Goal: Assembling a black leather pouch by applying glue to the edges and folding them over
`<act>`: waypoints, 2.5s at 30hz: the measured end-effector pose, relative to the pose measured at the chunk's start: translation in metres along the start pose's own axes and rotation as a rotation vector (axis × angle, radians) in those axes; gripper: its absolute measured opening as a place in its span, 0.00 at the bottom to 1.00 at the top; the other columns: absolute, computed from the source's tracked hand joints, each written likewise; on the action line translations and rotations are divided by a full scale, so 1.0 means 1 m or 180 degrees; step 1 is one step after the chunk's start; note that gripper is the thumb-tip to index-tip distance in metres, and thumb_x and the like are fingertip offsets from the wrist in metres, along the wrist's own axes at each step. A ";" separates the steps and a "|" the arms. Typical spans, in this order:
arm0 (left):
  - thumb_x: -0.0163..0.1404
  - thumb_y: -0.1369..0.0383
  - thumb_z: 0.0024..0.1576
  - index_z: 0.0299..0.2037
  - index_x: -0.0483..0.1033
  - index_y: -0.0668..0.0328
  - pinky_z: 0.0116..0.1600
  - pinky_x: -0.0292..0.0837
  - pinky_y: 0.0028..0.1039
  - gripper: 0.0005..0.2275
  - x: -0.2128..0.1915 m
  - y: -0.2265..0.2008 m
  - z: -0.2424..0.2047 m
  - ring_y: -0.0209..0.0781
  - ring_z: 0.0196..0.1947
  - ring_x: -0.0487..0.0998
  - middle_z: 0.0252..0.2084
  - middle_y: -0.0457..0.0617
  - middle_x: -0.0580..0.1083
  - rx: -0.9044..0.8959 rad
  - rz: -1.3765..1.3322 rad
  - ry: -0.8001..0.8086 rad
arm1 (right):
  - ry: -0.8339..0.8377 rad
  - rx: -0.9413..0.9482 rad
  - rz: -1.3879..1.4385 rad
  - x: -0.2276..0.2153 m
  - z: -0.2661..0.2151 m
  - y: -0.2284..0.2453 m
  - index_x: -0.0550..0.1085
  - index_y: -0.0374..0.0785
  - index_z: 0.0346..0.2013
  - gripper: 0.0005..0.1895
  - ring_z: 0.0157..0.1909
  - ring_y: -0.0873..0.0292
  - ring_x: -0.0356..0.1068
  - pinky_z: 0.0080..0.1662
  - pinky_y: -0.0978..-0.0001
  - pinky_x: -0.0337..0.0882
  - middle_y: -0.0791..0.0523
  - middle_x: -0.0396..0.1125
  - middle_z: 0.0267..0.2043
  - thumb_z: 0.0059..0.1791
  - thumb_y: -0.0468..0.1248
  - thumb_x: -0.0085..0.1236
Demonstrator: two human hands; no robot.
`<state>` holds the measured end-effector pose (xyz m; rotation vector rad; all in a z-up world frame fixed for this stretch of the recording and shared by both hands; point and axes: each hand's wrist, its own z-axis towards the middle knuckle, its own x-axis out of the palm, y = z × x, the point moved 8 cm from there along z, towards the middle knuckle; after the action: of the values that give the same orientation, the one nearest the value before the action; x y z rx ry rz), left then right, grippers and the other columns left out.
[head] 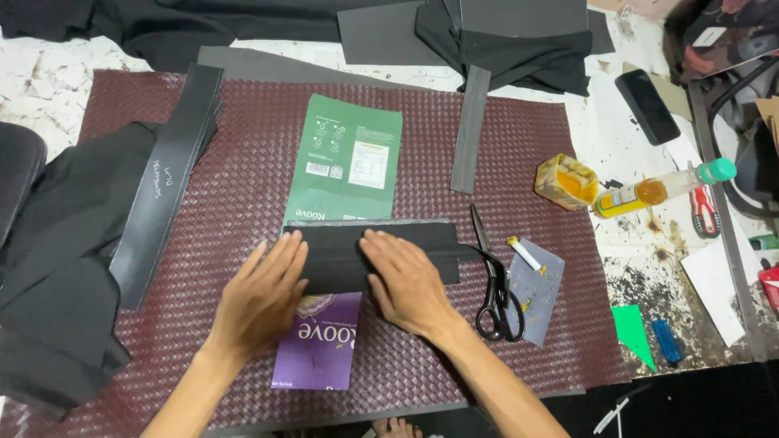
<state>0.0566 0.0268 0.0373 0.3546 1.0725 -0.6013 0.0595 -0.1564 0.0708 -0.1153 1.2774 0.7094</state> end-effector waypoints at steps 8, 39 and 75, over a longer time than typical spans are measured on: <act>0.38 0.55 0.64 0.65 0.70 0.59 0.73 0.58 0.45 0.24 -0.001 0.014 -0.010 0.46 0.68 0.69 0.67 0.54 0.70 -0.0268 0.0340 -0.0151 | 0.0704 -0.0063 -0.0115 0.035 0.019 0.018 0.57 0.39 0.74 0.35 0.76 0.47 0.53 0.71 0.47 0.52 0.48 0.54 0.76 0.54 0.49 0.48; 0.37 0.45 0.61 0.64 0.69 0.61 0.75 0.51 0.55 0.31 -0.002 0.024 0.007 0.49 0.69 0.67 0.67 0.56 0.68 -0.0435 0.0249 -0.0053 | 0.0440 -0.0526 0.0024 0.056 0.041 0.042 0.58 0.39 0.74 0.44 0.76 0.50 0.53 0.72 0.50 0.48 0.50 0.54 0.76 0.41 0.41 0.47; 0.38 0.44 0.62 0.71 0.63 0.51 0.74 0.54 0.43 0.31 0.007 0.007 0.015 0.46 0.74 0.61 0.74 0.50 0.62 -0.0352 -0.0019 0.0269 | 0.0739 0.0632 -0.0144 0.021 0.012 -0.001 0.55 0.37 0.75 0.46 0.77 0.44 0.49 0.71 0.37 0.44 0.46 0.50 0.77 0.49 0.57 0.56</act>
<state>0.0736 0.0219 0.0371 0.2824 1.1832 -0.5337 0.0729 -0.1430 0.0555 -0.0653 1.5557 0.5379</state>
